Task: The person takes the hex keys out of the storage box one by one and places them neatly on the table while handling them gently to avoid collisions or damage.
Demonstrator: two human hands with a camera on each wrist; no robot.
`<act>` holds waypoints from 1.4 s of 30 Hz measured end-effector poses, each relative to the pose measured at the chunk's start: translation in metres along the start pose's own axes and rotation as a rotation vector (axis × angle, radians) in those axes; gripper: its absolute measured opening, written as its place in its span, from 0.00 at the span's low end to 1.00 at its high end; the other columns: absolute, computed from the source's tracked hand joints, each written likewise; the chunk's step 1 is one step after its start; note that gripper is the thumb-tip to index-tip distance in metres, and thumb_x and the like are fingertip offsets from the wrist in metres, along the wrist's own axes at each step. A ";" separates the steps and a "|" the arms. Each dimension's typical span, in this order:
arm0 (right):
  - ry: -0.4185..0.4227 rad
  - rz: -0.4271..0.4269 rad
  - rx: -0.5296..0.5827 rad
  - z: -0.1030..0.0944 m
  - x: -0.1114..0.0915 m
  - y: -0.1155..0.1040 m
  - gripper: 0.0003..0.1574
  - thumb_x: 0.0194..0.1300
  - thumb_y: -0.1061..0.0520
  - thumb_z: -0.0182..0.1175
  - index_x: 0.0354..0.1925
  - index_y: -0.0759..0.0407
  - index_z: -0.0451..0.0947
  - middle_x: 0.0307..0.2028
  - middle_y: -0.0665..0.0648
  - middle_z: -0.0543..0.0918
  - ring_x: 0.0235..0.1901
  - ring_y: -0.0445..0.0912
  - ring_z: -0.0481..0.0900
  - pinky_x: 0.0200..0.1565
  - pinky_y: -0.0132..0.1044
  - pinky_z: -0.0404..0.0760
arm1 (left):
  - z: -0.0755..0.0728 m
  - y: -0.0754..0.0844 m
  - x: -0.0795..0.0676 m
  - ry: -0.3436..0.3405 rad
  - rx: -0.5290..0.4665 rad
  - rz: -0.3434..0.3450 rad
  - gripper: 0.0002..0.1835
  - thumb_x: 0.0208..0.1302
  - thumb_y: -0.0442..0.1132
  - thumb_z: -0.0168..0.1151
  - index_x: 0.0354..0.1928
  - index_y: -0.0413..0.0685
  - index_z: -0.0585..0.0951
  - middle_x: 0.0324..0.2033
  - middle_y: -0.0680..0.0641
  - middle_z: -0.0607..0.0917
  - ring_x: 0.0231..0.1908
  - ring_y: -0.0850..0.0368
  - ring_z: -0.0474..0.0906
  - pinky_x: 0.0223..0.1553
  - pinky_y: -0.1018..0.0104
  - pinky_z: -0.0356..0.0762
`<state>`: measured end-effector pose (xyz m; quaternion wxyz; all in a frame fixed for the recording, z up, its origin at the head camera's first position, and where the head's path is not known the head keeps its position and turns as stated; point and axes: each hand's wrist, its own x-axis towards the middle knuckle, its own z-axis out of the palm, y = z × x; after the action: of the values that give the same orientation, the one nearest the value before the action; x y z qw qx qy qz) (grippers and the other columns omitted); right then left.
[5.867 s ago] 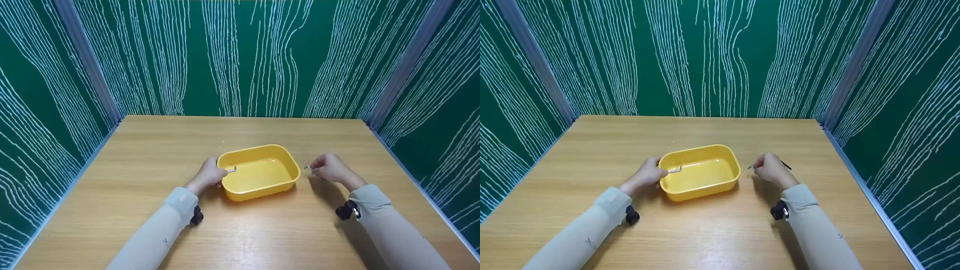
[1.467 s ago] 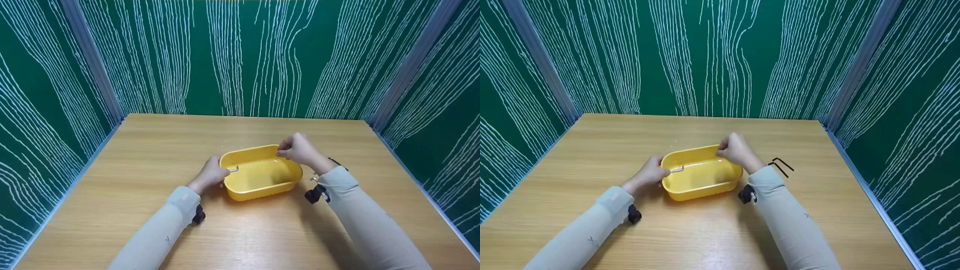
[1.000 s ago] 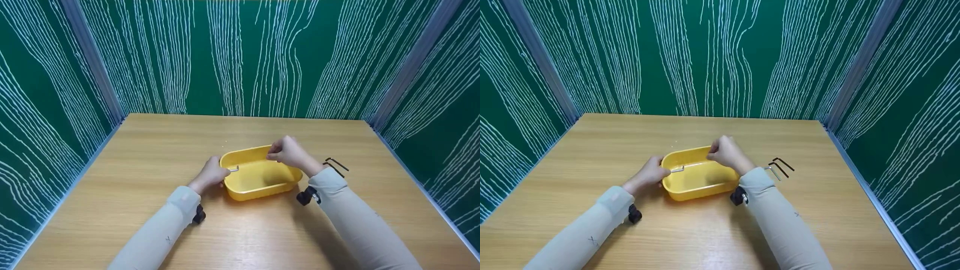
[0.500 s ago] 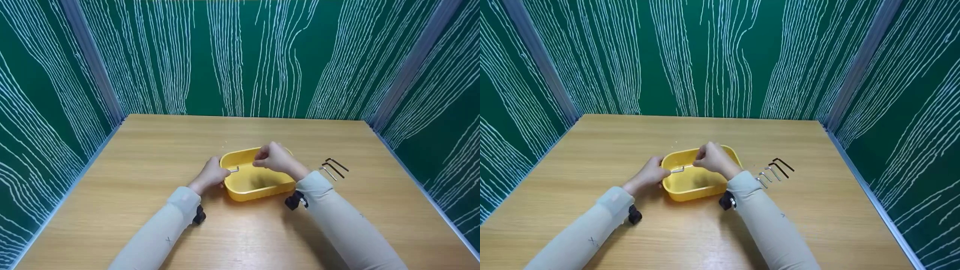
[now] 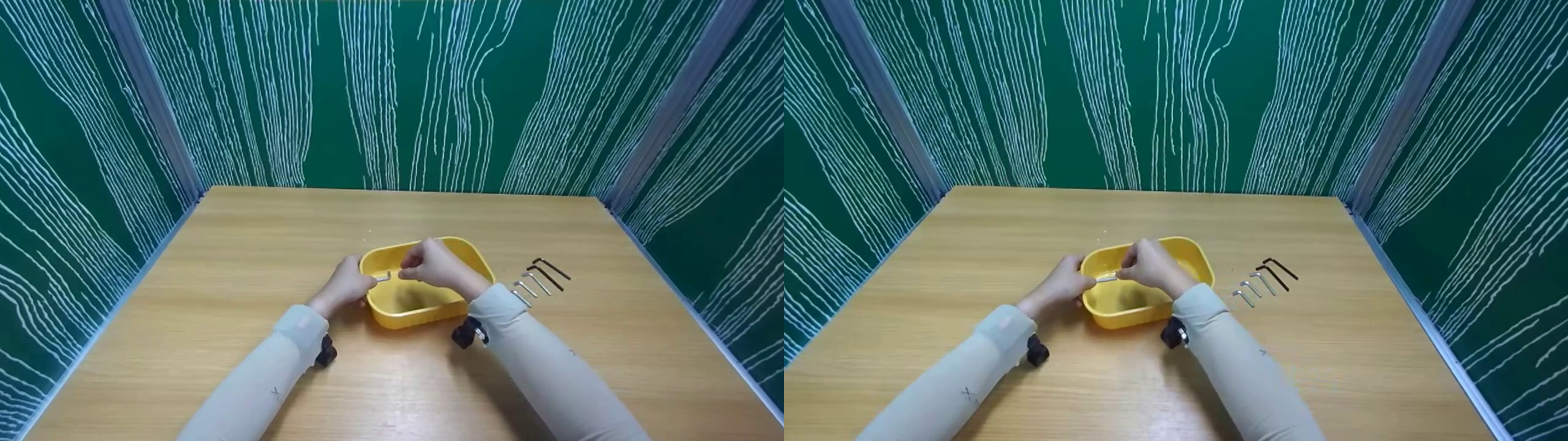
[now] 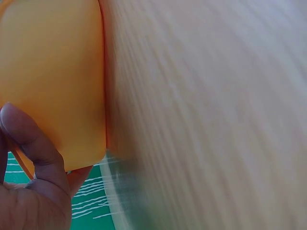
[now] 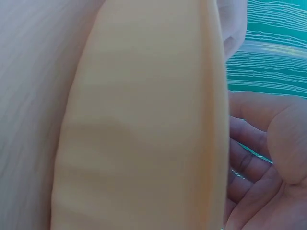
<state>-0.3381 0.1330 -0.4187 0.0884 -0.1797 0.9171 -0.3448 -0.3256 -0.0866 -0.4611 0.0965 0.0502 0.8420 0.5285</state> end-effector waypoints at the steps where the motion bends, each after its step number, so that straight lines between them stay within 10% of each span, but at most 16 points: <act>1: 0.000 0.007 0.005 0.001 0.001 0.000 0.08 0.70 0.56 0.75 0.45 0.58 0.92 0.41 0.56 0.93 0.38 0.47 0.85 0.49 0.42 0.93 | 0.000 0.000 0.000 0.000 0.000 0.001 0.29 0.65 0.26 0.60 0.69 0.32 0.73 0.47 0.36 0.84 0.18 0.58 0.77 0.15 0.72 0.79; 16: -0.012 -0.016 0.000 0.016 0.007 -0.003 0.08 0.68 0.57 0.76 0.44 0.60 0.92 0.39 0.56 0.92 0.36 0.46 0.83 0.45 0.38 0.91 | 0.000 -0.002 0.001 -0.002 0.013 0.028 0.24 0.63 0.26 0.58 0.63 0.30 0.76 0.34 0.43 0.84 0.16 0.60 0.76 0.14 0.73 0.78; 42: -0.176 -0.088 -0.193 0.022 0.021 -0.002 0.21 0.72 0.57 0.72 0.61 0.60 0.88 0.56 0.61 0.90 0.53 0.56 0.84 0.64 0.53 0.87 | 0.000 -0.002 0.002 -0.006 0.012 0.015 0.23 0.66 0.27 0.60 0.64 0.32 0.76 0.39 0.41 0.84 0.17 0.59 0.76 0.16 0.72 0.79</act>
<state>-0.3507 0.1104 -0.4345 0.1355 -0.2571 0.9258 -0.2416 -0.3276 -0.0875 -0.4630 0.0948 0.0590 0.8443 0.5241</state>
